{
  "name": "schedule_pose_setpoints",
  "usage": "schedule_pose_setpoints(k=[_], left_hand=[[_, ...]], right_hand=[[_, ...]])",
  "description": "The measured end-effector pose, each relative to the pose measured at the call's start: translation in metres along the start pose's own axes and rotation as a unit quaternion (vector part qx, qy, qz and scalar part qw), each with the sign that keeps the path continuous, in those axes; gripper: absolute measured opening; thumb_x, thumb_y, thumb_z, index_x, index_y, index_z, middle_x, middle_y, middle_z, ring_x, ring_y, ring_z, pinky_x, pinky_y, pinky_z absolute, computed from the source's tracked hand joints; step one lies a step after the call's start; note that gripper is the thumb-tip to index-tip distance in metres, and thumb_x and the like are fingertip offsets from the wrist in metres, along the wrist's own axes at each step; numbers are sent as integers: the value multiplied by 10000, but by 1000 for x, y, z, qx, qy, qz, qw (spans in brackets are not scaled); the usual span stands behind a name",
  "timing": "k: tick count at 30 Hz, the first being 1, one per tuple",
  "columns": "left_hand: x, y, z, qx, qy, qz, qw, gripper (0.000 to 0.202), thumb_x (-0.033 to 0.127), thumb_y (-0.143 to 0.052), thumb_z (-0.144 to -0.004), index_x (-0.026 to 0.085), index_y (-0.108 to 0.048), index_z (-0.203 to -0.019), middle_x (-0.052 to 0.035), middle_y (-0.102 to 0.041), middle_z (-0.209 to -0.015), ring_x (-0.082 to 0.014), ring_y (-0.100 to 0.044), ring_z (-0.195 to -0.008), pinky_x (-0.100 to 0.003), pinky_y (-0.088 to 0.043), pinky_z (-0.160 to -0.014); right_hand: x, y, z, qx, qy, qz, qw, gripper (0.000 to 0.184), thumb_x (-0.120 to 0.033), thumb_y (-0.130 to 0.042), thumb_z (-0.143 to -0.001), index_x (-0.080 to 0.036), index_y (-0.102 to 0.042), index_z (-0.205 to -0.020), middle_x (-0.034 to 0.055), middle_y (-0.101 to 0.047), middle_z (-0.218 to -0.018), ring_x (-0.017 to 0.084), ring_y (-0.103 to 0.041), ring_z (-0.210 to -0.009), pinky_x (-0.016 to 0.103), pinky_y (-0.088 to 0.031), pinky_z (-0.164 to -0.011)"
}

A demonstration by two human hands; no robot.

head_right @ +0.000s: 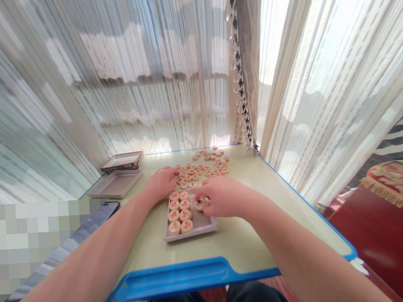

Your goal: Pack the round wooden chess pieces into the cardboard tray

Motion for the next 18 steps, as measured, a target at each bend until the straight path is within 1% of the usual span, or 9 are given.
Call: schedule_pose_setpoints(k=[3, 5, 8, 10, 12, 14, 18], left_hand=[[1, 1, 1, -4, 4, 1, 1000, 306, 243, -388, -798, 210, -641, -967, -49, -621, -1032, -189, -567, -932, -291, -446, -848], [1, 1, 1, -7, 8, 2, 1000, 303, 249, -393, -798, 214, -641, -969, -47, -619, -1039, -188, -568, -939, -290, -444, -855], [0, 0, 1, -5, 6, 6, 1000, 299, 256, -396, -797, 215, -638, -970, -43, -619, -1037, -184, -568, -942, -287, -440, -868], [-1, 0, 0, -2, 2, 7, 1000, 299, 258, -397, -797, 215, -636, -970, -42, -619, -1036, -182, -566, -946, -284, -436, -878], [-1, -1, 0, 0, 3, 6, 1000, 300, 258, -396, -796, 215, -636, -971, -43, -618, -1038, -184, -564, -951, -286, -432, -883], [-1, -2, 0, -1, 4, 5, 1000, 301, 259, -396, -795, 214, -637, -970, -47, -618, -1041, -189, -564, -955, -292, -433, -881], [-1, -2, -1, -3, 5, 4, 1000, 294, 262, -400, -793, 215, -635, -964, -48, -619, -1036, -190, -564, -954, -289, -437, -867]], right_hand=[[0, -3, -1, -14, -1, -5, 1000, 176, -231, -541, -702, -238, -691, -793, 21, -629, -781, 155, -526, -729, 251, -368, -615], [-1, -3, -2, -13, -9, -1, 1000, 165, -207, -542, -689, -228, -693, -752, 22, -629, -753, 154, -522, -718, 250, -367, -605], [-3, -3, -2, 5, -7, -5, 1000, 200, -211, -554, -678, -229, -694, -819, 25, -623, -764, 160, -523, -731, 254, -371, -616], [-5, -3, -2, 10, -3, -13, 1000, 231, -262, -571, -683, -239, -687, -881, 28, -613, -772, 167, -524, -742, 260, -373, -625], [-4, -6, -3, 5, 2, -16, 1000, 248, -322, -590, -681, -250, -686, -898, 28, -603, -769, 173, -520, -746, 265, -373, -630], [-3, -10, -5, -2, 6, -13, 1000, 247, -350, -601, -677, -255, -690, -887, 28, -598, -768, 174, -514, -748, 267, -369, -629], [-4, -16, -8, -8, 22, -3, 1000, 169, -335, -580, -698, -239, -690, -784, 22, -588, -725, 162, -492, -726, 258, -344, -595]])
Point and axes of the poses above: each hand's wrist, its own z-axis away from the middle knuckle, its own y-axis out of the back of the hand, x = y × z, the point moved 3 cm from there along -z, towards the middle knuckle
